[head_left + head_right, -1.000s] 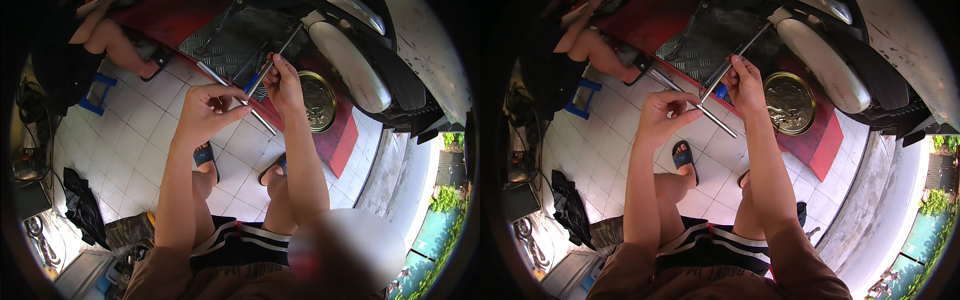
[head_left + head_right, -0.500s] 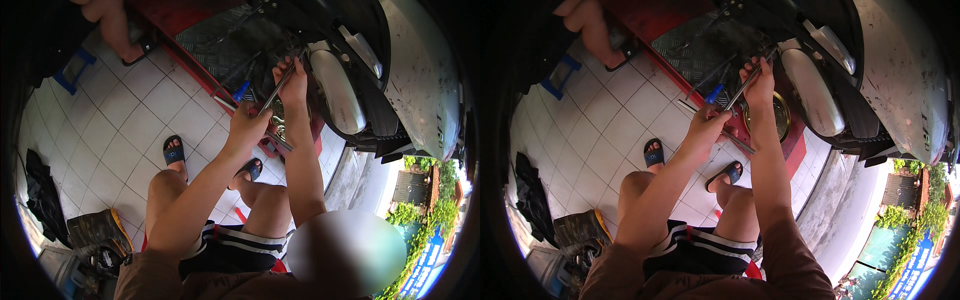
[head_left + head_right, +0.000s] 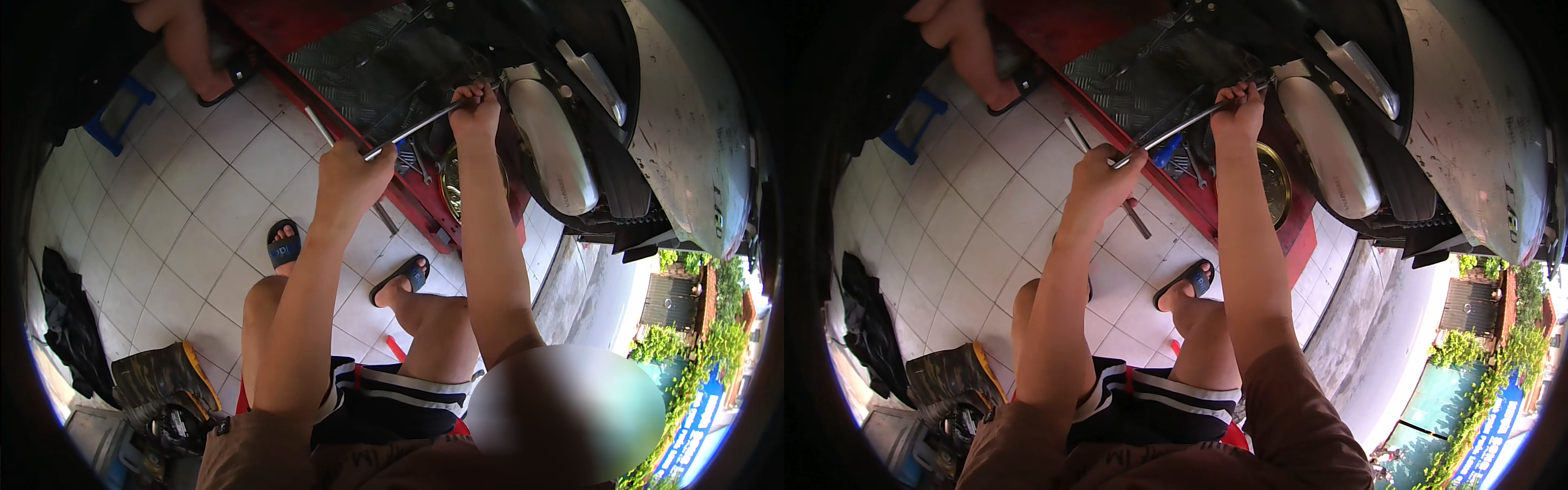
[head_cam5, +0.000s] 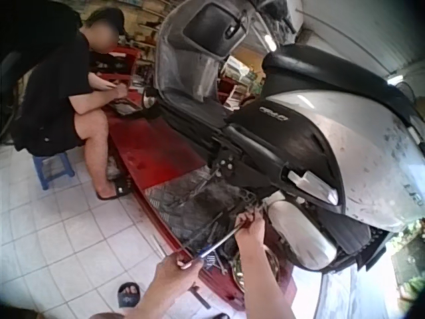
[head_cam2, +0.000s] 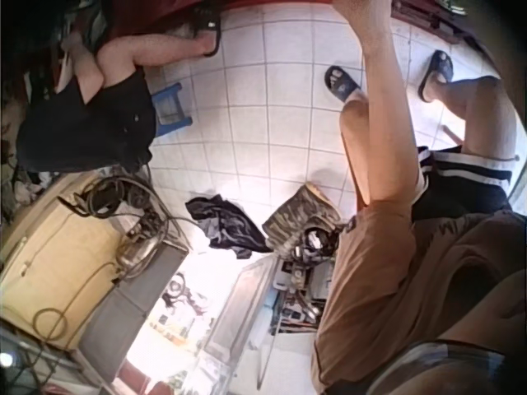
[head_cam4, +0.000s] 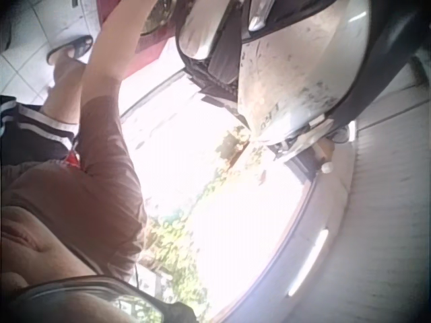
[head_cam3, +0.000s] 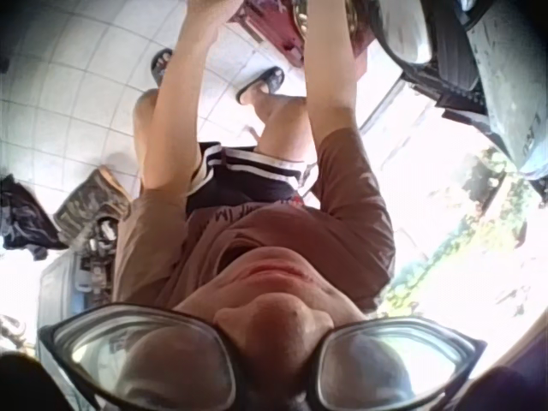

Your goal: The person uses a T-handle wrench to loosen and tighten a bolt on the underside of a white motorcycle. They repeatedly rotate the wrench and reposition their hands to apply torque to the fastener.

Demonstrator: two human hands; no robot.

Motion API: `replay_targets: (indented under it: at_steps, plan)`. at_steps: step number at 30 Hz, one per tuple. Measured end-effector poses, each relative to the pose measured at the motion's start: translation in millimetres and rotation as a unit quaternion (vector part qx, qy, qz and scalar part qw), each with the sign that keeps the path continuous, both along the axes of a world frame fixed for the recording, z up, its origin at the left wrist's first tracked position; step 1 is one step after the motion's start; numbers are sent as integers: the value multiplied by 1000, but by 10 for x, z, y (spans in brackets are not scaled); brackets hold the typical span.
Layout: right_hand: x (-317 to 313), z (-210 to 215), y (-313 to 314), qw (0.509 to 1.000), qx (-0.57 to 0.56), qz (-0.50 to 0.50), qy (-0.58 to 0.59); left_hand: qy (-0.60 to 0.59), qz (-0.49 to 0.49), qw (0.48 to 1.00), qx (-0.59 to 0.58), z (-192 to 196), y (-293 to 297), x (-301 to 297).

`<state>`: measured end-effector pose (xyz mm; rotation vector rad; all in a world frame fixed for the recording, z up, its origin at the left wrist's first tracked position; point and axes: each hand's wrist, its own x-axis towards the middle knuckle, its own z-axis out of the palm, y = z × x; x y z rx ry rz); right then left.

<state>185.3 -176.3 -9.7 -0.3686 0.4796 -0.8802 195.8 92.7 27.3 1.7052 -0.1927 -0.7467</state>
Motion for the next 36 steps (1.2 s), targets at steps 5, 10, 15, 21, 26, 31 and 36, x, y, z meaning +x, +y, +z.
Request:
replay_targets:
  at_steps: [5,10,15,21,26,31,36]
  plan:
    - [-384,-588,582,974,160,-101,121,-213,0,969,124,-152,197,247]
    - [-1041,-1229,586,942,192,-119,248,-238,-108,963,71,-174,56,-96]
    - [-1510,-1440,285,921,171,-72,343,-267,-153,952,6,-110,-138,-412]
    - [-1666,-1229,74,946,192,-32,259,-327,-124,936,-33,51,-139,-519]
    - [-1513,-1198,-69,950,197,-79,228,-456,-222,860,-61,201,-112,-609]
    - [-1669,-1288,-176,968,243,37,44,-408,-278,865,-94,148,-181,-714]
    - [-1494,-787,-219,970,222,100,10,-375,-454,808,20,21,-150,-743]
